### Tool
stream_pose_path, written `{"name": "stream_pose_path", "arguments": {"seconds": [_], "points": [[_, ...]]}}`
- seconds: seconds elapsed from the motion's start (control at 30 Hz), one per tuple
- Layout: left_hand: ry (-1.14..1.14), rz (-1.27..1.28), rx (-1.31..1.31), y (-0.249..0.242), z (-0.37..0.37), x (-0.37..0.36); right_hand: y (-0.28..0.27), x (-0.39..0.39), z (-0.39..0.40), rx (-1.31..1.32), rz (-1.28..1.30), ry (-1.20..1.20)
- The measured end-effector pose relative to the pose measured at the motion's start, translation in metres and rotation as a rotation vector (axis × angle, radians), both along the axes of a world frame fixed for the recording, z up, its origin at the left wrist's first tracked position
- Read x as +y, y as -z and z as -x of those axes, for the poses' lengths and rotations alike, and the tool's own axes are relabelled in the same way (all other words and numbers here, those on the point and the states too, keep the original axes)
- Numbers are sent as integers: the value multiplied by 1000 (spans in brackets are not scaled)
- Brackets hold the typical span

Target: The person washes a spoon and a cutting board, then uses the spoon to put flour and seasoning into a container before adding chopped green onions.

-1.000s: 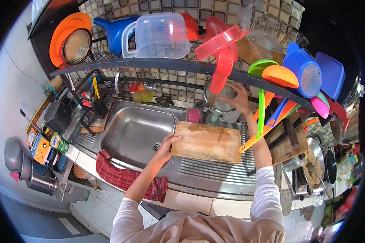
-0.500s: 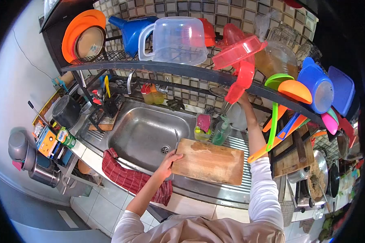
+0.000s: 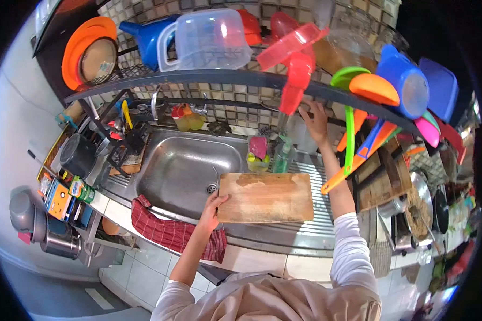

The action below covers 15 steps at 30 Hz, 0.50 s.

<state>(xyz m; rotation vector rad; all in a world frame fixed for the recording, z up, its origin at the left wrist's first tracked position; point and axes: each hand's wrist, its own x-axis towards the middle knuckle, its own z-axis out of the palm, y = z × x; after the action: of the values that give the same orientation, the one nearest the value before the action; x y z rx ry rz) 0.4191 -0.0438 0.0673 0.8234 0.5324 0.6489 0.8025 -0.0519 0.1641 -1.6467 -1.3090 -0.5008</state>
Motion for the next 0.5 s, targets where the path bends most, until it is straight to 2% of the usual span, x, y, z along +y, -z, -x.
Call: {"name": "stream_pose_path", "arguments": {"seconds": [0.1,0.13,0.17,0.2,0.23,0.27,0.3,0.33,0.37,0.4,0.5], "points": [[-32,0,27,-1,12,-6,28,-56,25,99,-87,-31],[-25,-8,33,-3,17,-10,54,-75,27,123,-70,77],[-13,-16,39,-4,22,-13,71,-108,31,-211,41,67],[28,-19,49,-3,27,-16,63,-130,60,454,122,19],[49,-22,54,-2,30,-17,93,-149,57,230,12,-32],[74,-28,57,-2,32,-19,91,-175,79,322,-2,-61],[75,11,87,-2,35,-23,98,-201,97,489,91,-36],[128,-2,92,1,37,-26,101,-227,119,836,83,-107],[165,3,93,5,37,-29,101,-253,136,943,133,-85],[204,10,93,7,32,-31,96,-275,158,1182,96,-70],[293,48,173,14,12,-55,96,-336,205,1358,83,58]]}}
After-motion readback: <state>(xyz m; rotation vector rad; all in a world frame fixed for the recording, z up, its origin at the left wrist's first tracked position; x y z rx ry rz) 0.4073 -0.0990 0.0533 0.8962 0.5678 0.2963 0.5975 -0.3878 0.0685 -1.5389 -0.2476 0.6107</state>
